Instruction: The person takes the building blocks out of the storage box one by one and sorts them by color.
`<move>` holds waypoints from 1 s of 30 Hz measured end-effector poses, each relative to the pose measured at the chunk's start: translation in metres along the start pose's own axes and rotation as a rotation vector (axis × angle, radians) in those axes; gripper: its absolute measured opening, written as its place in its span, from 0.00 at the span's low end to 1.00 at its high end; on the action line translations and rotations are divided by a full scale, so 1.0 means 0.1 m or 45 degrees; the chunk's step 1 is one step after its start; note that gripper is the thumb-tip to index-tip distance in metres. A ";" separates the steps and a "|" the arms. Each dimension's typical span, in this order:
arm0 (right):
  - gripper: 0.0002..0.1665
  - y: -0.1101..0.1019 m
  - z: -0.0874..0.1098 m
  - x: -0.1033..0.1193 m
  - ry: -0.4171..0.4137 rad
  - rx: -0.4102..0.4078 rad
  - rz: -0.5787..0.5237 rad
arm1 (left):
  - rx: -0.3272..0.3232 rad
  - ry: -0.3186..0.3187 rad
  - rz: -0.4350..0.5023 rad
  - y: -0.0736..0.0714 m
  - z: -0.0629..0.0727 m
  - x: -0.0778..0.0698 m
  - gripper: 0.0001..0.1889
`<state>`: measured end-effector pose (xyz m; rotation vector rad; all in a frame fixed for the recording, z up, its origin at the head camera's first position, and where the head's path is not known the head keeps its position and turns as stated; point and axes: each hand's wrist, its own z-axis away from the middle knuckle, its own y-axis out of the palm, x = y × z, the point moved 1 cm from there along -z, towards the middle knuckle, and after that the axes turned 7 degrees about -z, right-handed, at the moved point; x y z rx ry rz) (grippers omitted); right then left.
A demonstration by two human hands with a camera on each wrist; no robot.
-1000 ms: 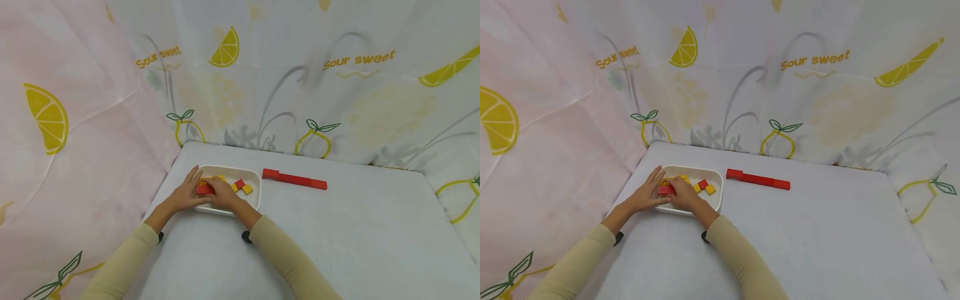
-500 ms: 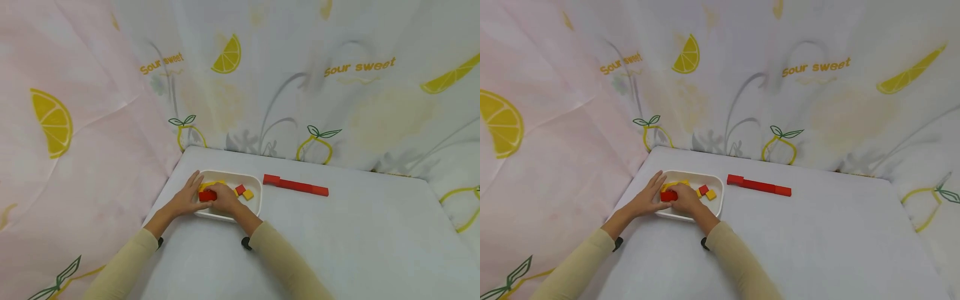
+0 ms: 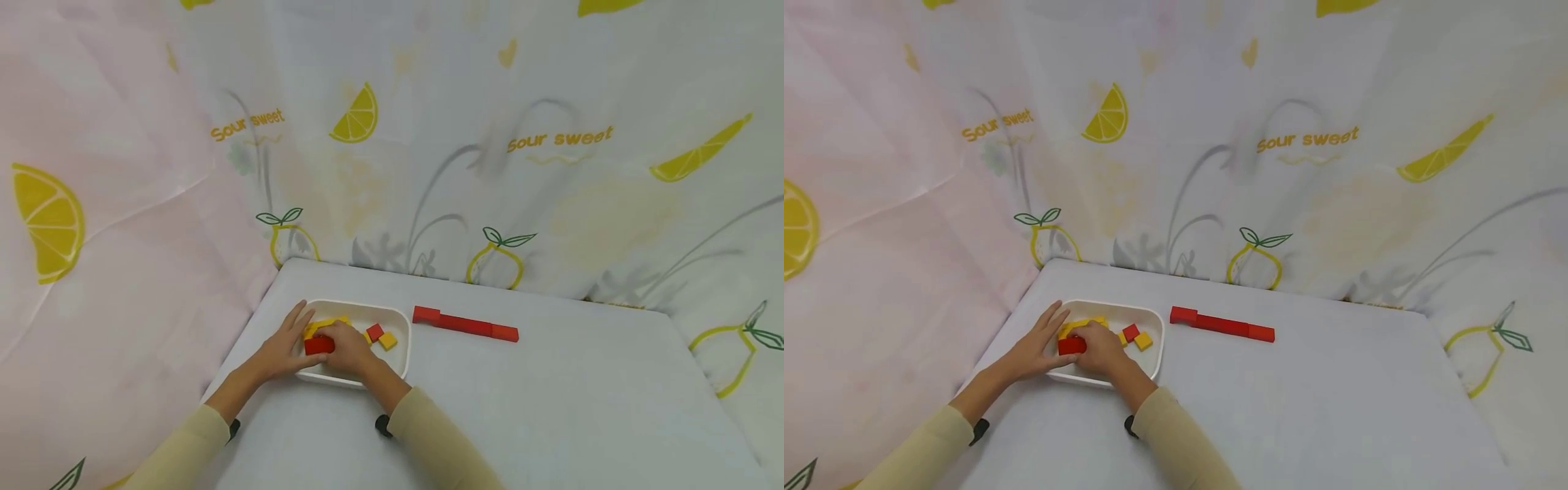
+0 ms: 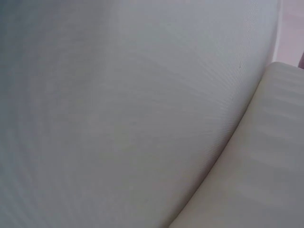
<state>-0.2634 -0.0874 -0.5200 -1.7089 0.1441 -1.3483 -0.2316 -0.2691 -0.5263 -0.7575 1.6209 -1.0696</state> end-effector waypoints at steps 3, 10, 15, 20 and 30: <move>0.25 0.01 0.02 0.01 -0.003 0.003 0.030 | -0.026 0.012 -0.004 0.01 0.02 0.00 0.52; 0.23 0.03 0.05 0.02 -0.008 -0.009 0.086 | -0.048 0.042 -0.015 0.03 0.05 -0.02 0.52; 0.26 0.04 0.03 0.00 -0.040 -0.037 0.134 | -0.053 0.037 -0.020 0.02 0.02 -0.01 0.52; 0.25 0.03 0.07 -0.01 -0.058 -0.039 0.107 | -0.063 0.031 0.003 0.06 0.04 -0.02 0.53; 0.22 -0.29 0.13 -0.09 -0.153 -0.091 0.024 | -0.045 0.032 -0.014 0.03 0.02 -0.02 0.53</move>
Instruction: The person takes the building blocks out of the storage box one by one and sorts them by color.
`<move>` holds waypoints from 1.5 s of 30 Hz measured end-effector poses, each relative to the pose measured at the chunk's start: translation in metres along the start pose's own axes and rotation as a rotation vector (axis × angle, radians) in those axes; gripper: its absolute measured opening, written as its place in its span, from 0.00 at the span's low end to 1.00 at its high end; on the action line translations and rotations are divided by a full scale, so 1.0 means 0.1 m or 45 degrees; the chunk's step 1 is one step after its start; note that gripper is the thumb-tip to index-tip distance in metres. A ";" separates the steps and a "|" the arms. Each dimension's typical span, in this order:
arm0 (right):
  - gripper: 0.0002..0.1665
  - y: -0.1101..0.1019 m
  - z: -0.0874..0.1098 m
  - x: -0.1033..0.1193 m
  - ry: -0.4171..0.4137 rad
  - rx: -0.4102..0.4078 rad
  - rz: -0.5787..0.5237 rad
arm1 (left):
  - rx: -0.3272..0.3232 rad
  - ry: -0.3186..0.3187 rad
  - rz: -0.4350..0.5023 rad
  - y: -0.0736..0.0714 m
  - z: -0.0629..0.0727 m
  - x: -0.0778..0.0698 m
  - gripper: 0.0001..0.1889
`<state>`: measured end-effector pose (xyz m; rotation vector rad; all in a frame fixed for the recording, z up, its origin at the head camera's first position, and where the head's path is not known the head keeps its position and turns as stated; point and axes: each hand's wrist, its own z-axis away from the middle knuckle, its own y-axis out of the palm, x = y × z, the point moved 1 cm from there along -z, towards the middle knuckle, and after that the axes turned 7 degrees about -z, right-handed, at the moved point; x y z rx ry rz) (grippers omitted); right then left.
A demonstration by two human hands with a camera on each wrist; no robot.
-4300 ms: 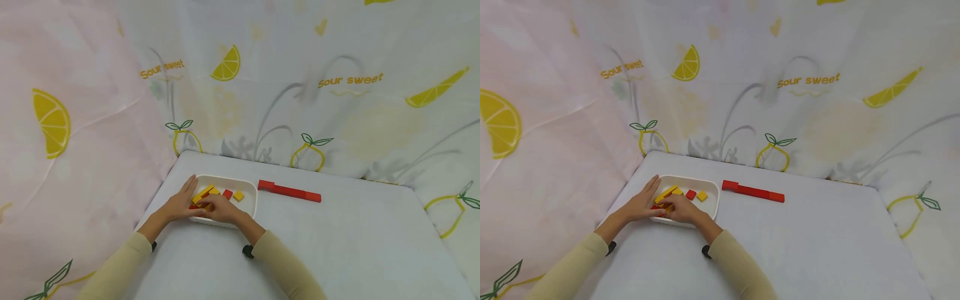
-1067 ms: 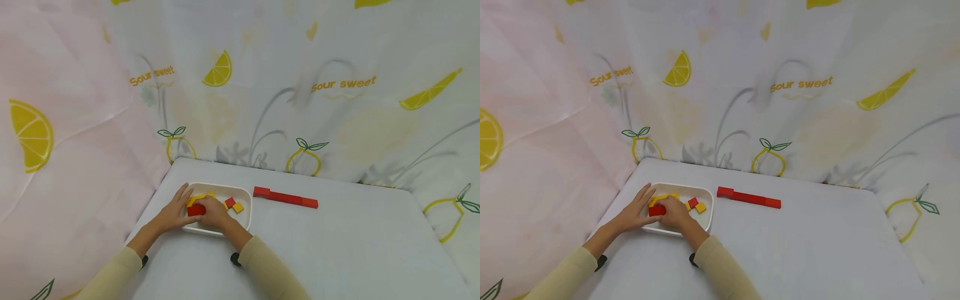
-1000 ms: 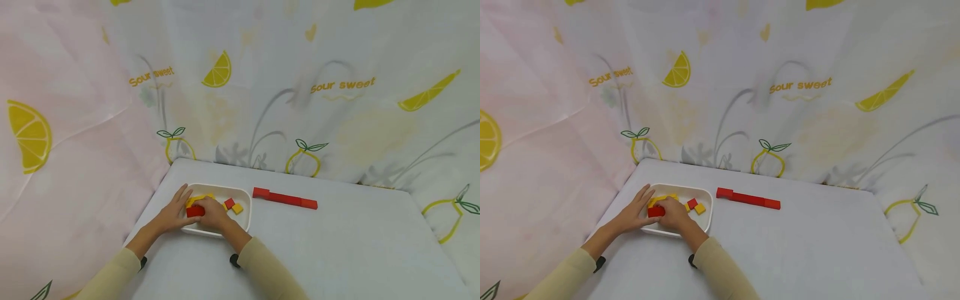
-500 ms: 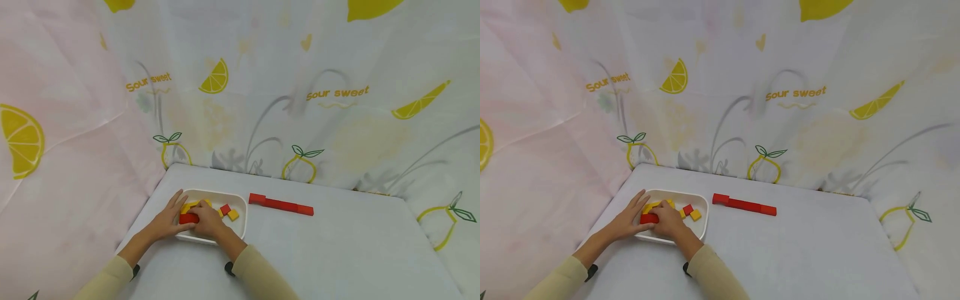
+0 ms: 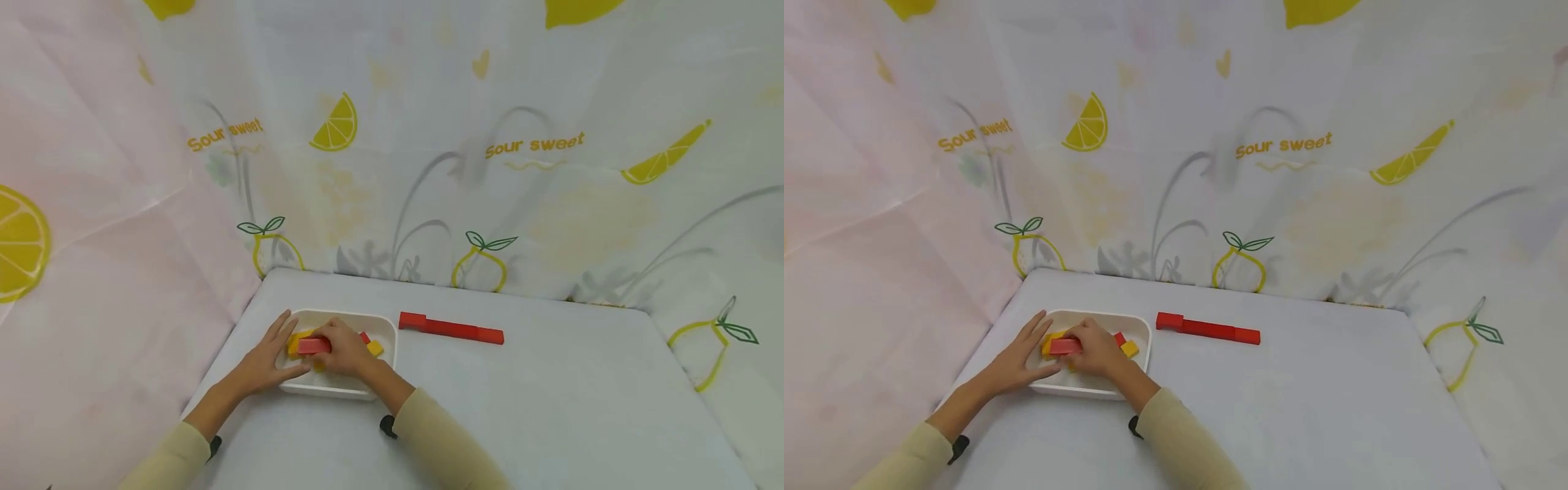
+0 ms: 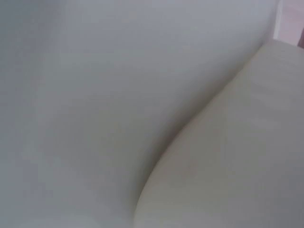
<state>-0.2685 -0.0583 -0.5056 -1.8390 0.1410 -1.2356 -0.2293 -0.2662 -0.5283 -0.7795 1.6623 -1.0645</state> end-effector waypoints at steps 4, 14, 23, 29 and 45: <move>0.21 -0.27 0.10 -0.11 -0.003 -0.022 -0.012 | 0.052 -0.032 0.004 -0.02 -0.03 -0.01 0.53; 0.22 -0.81 0.44 -0.37 0.043 -0.118 -0.086 | 0.083 -0.080 -0.028 -0.02 -0.02 -0.02 0.54; 0.22 -1.21 0.75 -0.69 0.094 -0.234 -0.060 | 0.052 -0.068 -0.028 -0.03 0.00 0.03 0.53; 0.22 -1.49 1.12 -1.07 0.218 -0.310 0.028 | 0.068 -0.070 -0.005 0.00 0.01 0.01 0.53; 0.19 -2.09 1.91 -1.95 0.457 -0.398 0.206 | 0.023 -0.062 -0.023 0.07 0.05 -0.01 0.52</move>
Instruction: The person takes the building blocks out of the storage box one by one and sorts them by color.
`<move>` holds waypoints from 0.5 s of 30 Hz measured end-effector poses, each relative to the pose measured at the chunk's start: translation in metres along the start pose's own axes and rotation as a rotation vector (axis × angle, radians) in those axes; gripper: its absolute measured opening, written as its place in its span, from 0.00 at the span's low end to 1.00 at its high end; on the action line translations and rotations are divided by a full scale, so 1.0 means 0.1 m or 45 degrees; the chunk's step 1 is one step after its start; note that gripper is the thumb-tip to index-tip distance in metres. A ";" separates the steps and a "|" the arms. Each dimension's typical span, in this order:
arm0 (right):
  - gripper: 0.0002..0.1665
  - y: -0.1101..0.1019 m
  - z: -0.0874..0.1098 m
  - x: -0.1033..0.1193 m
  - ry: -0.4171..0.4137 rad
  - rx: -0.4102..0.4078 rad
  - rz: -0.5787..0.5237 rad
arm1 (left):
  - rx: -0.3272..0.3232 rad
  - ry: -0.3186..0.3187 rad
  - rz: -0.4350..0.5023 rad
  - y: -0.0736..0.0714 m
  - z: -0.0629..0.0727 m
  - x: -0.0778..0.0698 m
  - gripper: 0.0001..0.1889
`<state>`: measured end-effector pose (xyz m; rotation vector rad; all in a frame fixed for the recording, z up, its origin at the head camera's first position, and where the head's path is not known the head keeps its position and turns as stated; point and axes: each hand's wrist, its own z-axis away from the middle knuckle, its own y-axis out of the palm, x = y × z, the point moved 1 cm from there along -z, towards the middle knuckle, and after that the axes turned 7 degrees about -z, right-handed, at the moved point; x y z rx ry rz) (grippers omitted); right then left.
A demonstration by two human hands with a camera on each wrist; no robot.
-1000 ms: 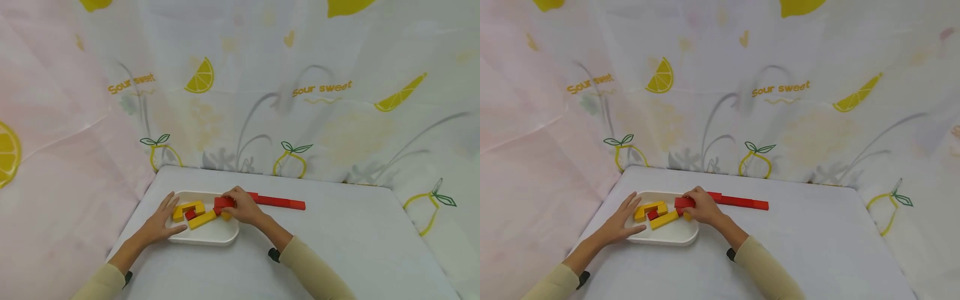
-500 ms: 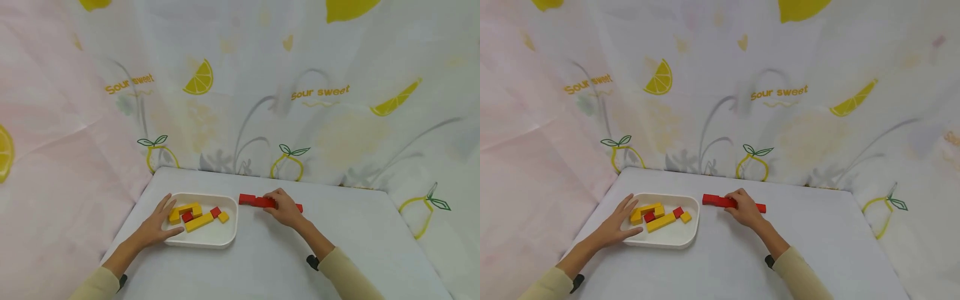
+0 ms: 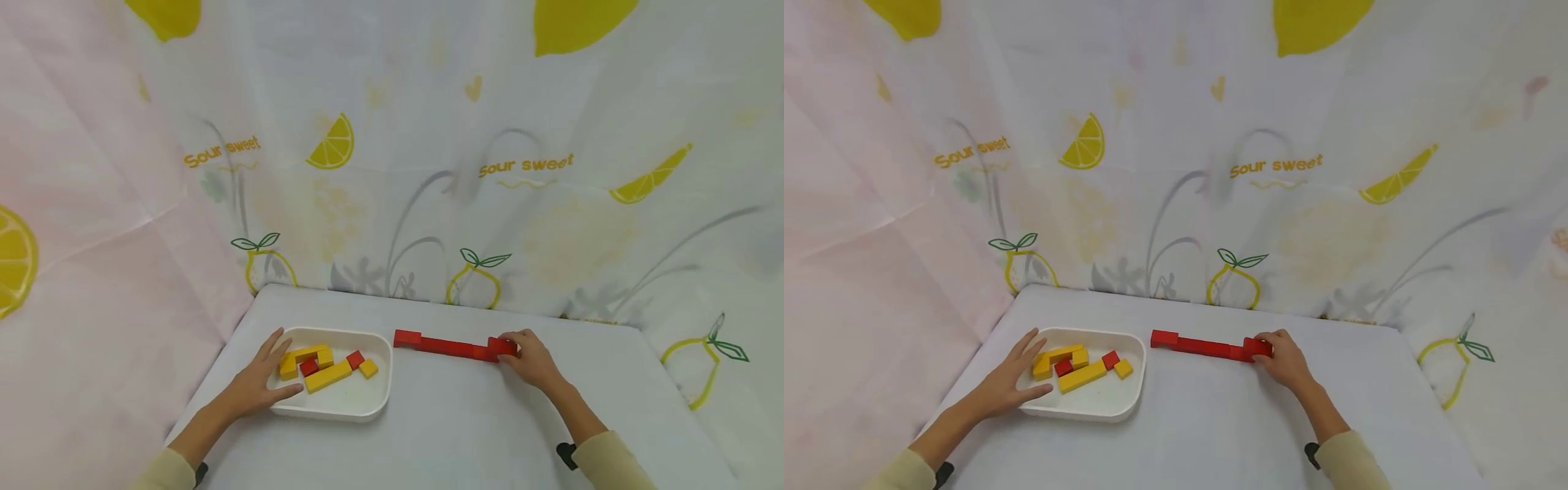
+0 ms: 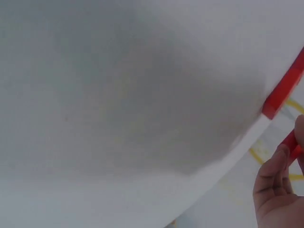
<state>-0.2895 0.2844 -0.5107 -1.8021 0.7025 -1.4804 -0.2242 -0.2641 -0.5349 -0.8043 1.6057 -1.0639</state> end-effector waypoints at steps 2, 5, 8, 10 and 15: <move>0.19 -0.03 0.01 -0.07 0.027 -0.003 0.005 | 0.012 0.004 -0.008 -0.04 -0.02 0.02 0.52; 0.19 -0.07 0.02 -0.16 0.087 0.024 0.013 | 0.026 0.001 -0.018 -0.07 -0.05 0.02 0.52; 0.19 -0.10 0.05 -0.23 0.117 0.043 0.026 | 0.012 0.002 -0.010 -0.07 -0.06 0.01 0.52; 0.19 -0.12 0.06 -0.29 0.126 0.064 0.039 | 0.007 0.004 -0.002 -0.04 -0.05 0.00 0.52; 0.18 -0.10 0.03 -0.38 0.151 0.113 0.041 | 0.005 -0.004 -0.009 -0.02 -0.03 0.00 0.51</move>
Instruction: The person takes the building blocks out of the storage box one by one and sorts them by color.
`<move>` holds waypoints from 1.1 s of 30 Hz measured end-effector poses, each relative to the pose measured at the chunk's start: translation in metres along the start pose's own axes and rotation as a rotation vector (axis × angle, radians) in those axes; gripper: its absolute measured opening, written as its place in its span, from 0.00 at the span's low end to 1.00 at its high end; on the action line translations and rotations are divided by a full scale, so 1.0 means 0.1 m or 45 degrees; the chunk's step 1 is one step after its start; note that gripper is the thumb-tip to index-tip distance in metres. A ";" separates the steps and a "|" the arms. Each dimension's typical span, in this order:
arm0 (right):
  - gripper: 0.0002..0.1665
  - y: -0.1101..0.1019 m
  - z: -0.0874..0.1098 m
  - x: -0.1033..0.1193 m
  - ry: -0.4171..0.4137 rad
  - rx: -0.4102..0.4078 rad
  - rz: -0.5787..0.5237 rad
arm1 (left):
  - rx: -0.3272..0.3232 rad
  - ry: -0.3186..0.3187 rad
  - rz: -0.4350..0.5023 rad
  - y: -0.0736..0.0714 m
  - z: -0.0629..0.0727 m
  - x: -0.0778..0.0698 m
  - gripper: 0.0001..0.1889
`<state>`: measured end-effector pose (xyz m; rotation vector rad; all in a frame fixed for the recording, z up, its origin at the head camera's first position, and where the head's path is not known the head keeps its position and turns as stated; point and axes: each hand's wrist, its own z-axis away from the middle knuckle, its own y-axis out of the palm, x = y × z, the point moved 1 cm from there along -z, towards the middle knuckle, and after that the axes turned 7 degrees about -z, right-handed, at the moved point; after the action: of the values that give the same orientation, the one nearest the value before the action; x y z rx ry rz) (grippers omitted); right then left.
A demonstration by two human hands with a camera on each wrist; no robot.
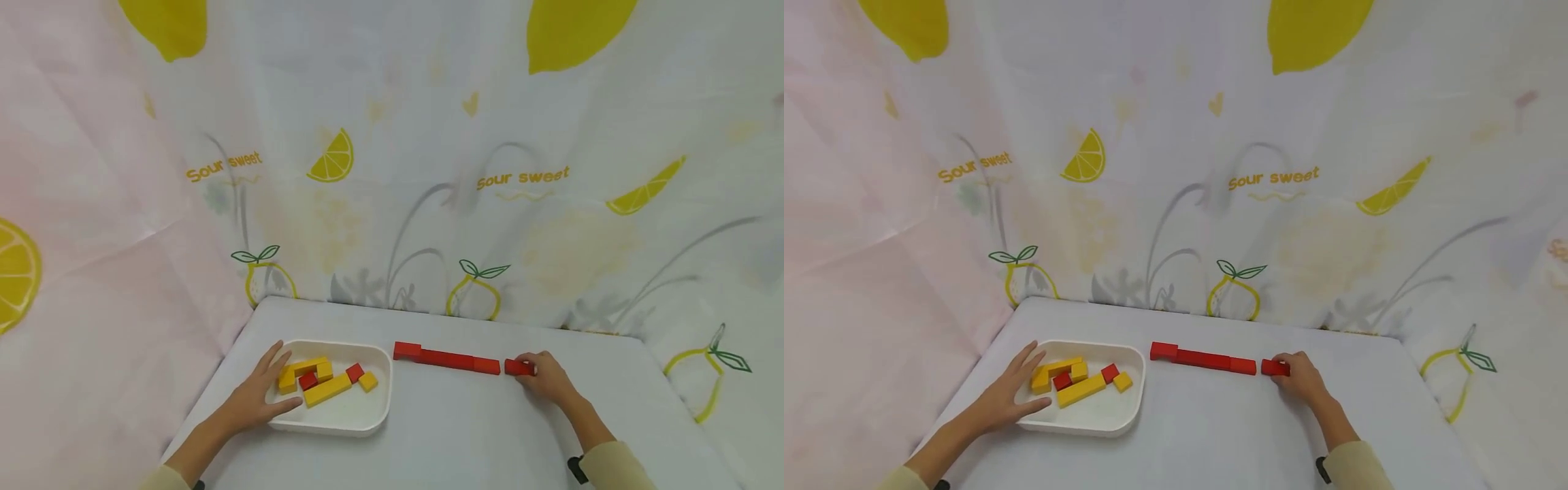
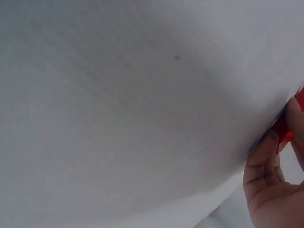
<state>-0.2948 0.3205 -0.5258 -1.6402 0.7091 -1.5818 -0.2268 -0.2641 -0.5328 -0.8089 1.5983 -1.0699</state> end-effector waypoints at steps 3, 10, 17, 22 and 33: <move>0.18 0.03 0.01 -0.02 -0.008 0.020 -0.011 | -0.011 -0.003 -0.004 0.01 0.04 -0.01 0.50; 0.18 0.03 -0.11 -0.01 0.012 0.065 -0.036 | -0.025 0.006 -0.006 -0.05 -0.01 0.00 0.50; 0.20 0.08 -0.06 -0.05 0.001 0.097 -0.092 | -0.011 -0.006 0.001 0.01 0.01 -0.01 0.50; 0.20 0.08 -0.01 -0.07 0.000 0.086 -0.091 | 0.003 -0.021 -0.003 0.03 0.02 -0.03 0.50; 0.21 0.08 -0.04 -0.02 -0.028 0.098 -0.111 | 0.027 -0.055 -0.012 -0.01 0.01 -0.03 0.51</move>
<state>-0.2979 0.3171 -0.5332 -1.6490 0.5648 -1.6297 -0.2247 -0.2623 -0.5306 -0.8206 1.5457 -1.0672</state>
